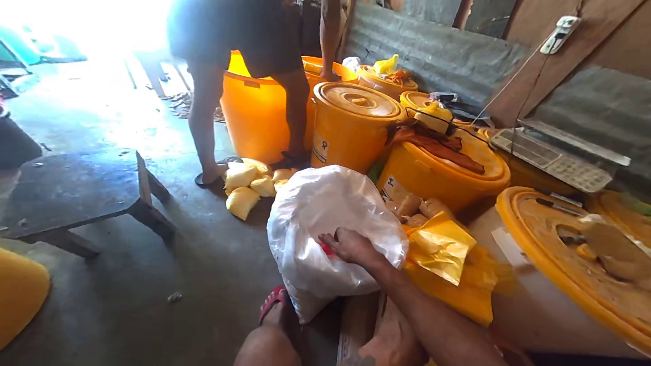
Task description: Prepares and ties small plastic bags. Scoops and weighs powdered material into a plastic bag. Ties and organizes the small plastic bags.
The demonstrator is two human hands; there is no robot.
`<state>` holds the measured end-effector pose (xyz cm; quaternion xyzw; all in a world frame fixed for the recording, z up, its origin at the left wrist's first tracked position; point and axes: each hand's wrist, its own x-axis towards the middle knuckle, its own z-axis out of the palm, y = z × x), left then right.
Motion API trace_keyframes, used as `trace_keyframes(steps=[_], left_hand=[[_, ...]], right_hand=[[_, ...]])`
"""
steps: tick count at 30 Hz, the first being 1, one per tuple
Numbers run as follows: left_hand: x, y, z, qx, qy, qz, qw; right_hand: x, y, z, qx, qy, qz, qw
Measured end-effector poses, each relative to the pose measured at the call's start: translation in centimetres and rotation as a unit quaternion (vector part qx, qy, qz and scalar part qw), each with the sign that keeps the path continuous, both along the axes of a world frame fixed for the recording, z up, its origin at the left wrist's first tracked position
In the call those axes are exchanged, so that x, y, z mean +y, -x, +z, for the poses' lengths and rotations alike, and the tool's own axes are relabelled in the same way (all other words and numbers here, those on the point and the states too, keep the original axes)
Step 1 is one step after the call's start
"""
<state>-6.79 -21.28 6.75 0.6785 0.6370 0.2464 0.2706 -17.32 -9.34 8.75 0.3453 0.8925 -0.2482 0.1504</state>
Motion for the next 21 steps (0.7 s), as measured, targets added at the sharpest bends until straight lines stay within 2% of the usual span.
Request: trace_keyframes(steps=[2,5,9,14,16,19,21], left_hand=[[-0.3,0.6,0.0,0.044,0.007,0.015,0.999],[0.5,0.6,-0.4,0.061,0.052,-0.003,0.997],[0.7,-0.3,-0.4,0.041,0.09,-0.028,0.995],[0.8,-1.2,1.6,0.06,0.1,-0.071,0.991],[1.2,-1.6,1.3,0.059,0.078,-0.07,0.993],[1.1,-2.1,1.1,0.068,0.052,-0.071,0.994],[1.0,-2.1,1.3,0.072,0.059,-0.06,0.994]], right_hand=[[-0.5,1.4,-1.3,-0.068,-0.014,0.0,0.998],[0.6,1.9,-2.6,-0.059,0.016,-0.019,0.998],[1.6,1.9,0.6,-0.061,-0.022,-0.036,0.997],[0.6,0.5,4.6,-0.037,-0.111,0.009,0.993],[0.2,-0.5,4.6,0.013,-0.176,0.052,0.983],[-1.1,-2.8,3.8,0.028,-0.232,0.186,0.954],[-1.5,-4.1,3.2,0.093,-0.296,0.263,0.914]])
